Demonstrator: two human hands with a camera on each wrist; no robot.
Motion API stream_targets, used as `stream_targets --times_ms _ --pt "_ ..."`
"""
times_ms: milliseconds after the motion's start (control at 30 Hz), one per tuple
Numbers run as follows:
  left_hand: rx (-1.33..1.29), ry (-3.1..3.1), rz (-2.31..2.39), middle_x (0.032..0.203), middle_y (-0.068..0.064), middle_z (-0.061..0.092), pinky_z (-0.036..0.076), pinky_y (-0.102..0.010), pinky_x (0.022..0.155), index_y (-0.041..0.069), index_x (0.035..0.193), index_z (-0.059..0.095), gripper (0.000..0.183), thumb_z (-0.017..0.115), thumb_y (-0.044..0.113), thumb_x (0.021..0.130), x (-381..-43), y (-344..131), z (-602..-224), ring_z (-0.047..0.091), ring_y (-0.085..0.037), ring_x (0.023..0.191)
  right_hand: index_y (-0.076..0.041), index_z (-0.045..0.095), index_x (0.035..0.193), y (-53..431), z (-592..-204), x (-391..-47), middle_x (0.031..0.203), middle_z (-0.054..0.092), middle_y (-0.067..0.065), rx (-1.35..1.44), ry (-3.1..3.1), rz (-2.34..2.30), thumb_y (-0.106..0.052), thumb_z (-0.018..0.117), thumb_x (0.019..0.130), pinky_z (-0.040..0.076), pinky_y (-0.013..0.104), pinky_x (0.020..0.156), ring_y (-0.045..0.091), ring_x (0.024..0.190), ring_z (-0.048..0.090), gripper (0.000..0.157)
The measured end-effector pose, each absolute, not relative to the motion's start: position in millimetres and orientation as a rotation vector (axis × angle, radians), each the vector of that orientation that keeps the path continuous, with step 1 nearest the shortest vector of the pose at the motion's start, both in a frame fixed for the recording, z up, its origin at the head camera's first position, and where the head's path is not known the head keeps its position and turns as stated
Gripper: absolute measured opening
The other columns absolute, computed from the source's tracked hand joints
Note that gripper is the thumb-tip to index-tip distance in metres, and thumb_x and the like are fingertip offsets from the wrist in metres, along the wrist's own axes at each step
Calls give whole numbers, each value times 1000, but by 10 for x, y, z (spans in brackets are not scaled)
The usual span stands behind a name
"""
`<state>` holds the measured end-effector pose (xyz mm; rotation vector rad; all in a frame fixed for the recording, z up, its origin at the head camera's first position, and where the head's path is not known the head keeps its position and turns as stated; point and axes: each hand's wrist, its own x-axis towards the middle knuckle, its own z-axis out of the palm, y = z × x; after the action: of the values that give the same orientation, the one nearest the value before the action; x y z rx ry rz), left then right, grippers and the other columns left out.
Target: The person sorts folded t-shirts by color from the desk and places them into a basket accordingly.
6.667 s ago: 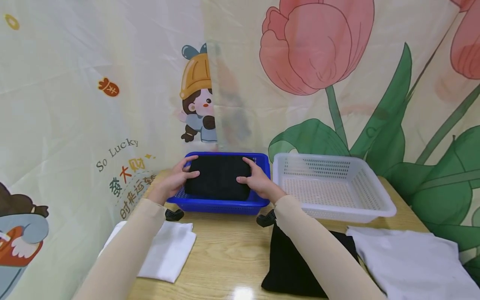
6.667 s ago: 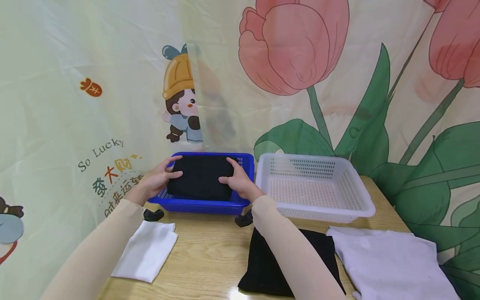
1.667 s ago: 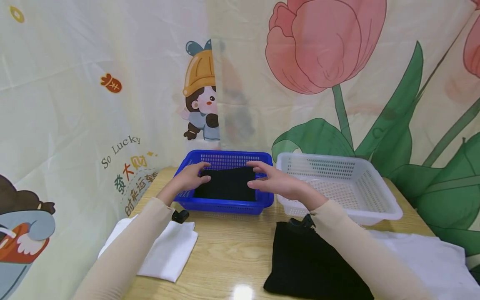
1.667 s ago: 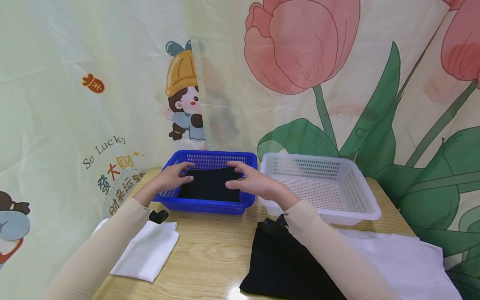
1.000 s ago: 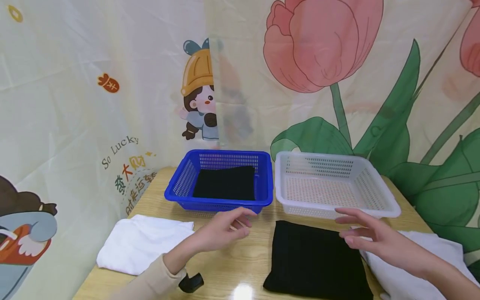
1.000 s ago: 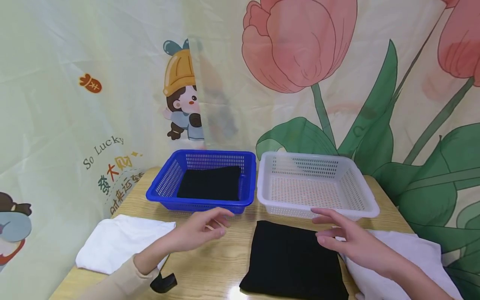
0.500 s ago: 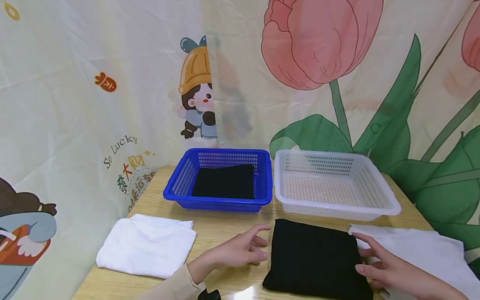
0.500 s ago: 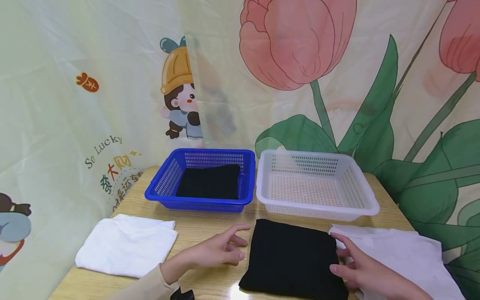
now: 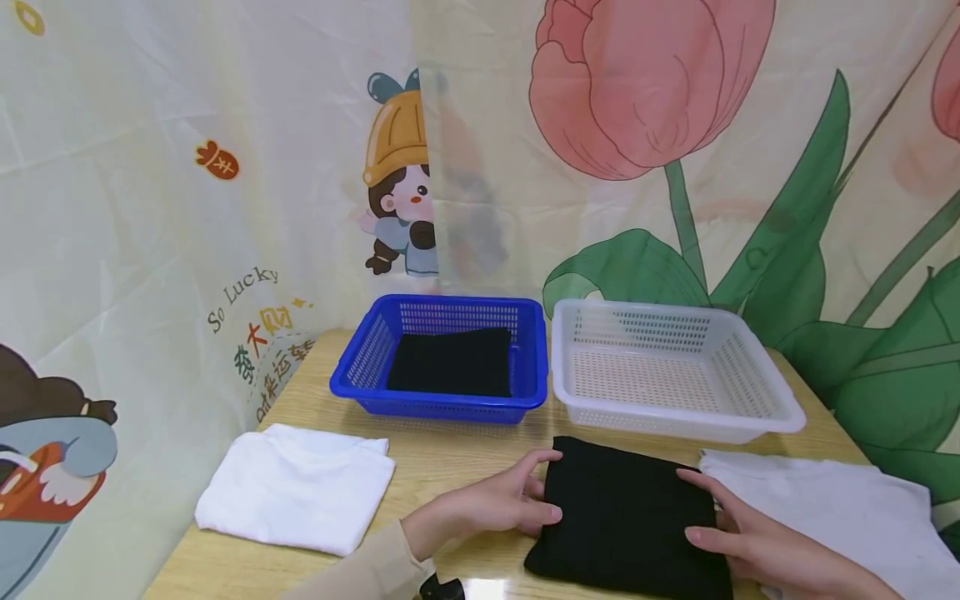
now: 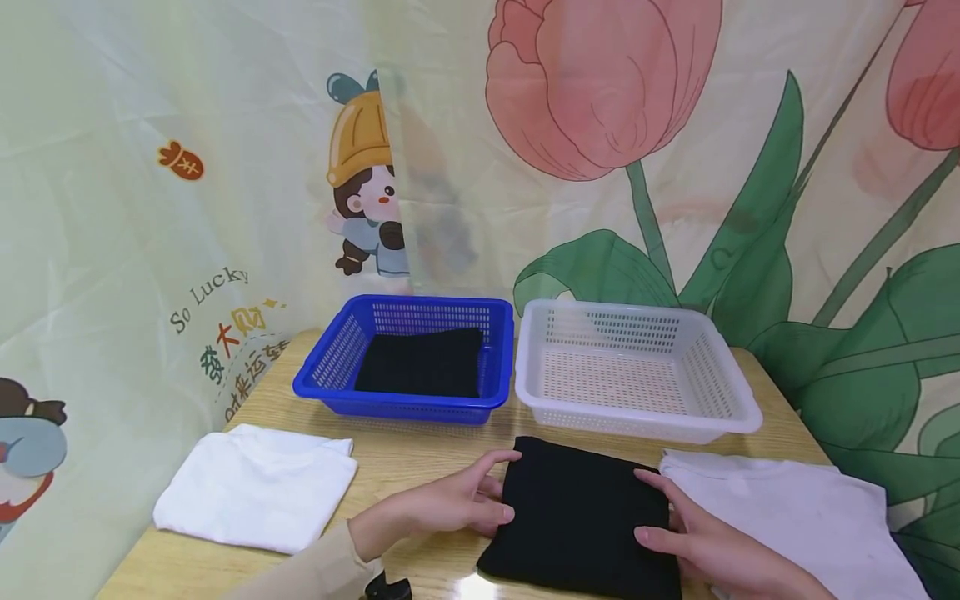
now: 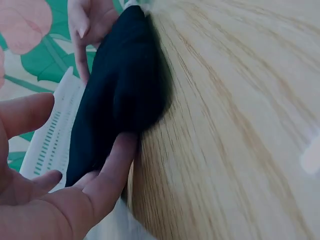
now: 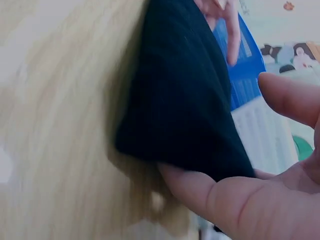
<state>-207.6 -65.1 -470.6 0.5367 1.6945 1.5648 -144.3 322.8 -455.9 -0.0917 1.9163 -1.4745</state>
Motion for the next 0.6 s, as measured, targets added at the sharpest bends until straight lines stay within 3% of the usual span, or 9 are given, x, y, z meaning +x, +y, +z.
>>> stream_targets --times_ms 33,67,100,167,200,367,500,600 --pt "540 1698 1557 129 -14 58 61 -43 96 28 164 28 77 71 10 103 -2074 -641 -4704 71 -25 106 -14 -12 168 3187 -4578 -1456 128 29 36 -109 1901 -1494 -28 49 115 48 47 90 47 116 44 82" --pt "544 1704 1547 128 -13 58 61 -41 94 29 164 28 77 71 11 103 -2072 -633 -4700 71 -24 105 -15 -12 169 3147 -4596 -1465 141 23 40 -128 1882 -1516 -27 49 115 49 50 94 53 122 41 82" --pt "549 1709 1539 127 -13 58 61 -39 92 30 163 28 77 72 11 102 -2070 -625 -4695 70 -22 105 -16 -11 169 3104 -4611 -1473 153 12 40 -149 1869 -1535 -25 50 114 48 55 100 58 133 34 82" --pt "567 1719 1530 127 -11 59 59 -35 90 30 163 29 78 72 11 102 -2065 -613 -4693 68 -20 105 -16 -6 170 3022 -4642 -1488 169 -8 32 -193 1880 -1555 -22 53 113 43 58 111 52 153 14 82" --pt "577 1725 1532 128 -10 59 59 -34 90 30 163 29 78 73 10 101 -2062 -608 -4699 68 -19 105 -14 -4 170 2986 -4662 -1502 170 1 32 -233 1888 -1566 -20 54 113 46 52 110 47 152 26 82" --pt "599 1733 1591 137 -7 58 57 -34 96 29 161 33 80 74 2 98 -2039 -612 -4756 69 -21 110 -11 2 170 2839 -4727 -1529 164 35 29 -356 1933 -1620 -13 62 108 53 29 102 24 139 54 87" --pt "560 1693 1701 140 -10 57 56 -38 99 29 159 38 81 74 -4 96 -2049 -643 -4792 67 -25 117 -19 15 171 2711 -4718 -1523 172 16 25 -290 2131 -1553 -20 72 103 42 53 115 41 155 25 89" --pt "521 1647 1785 139 -14 59 57 -41 99 27 158 41 82 73 -10 93 -2063 -688 -4786 66 -28 120 -25 21 169 2621 -4690 -1521 176 0 21 -243 2237 -1512 -24 76 100 32 66 116 49 156 1 89"
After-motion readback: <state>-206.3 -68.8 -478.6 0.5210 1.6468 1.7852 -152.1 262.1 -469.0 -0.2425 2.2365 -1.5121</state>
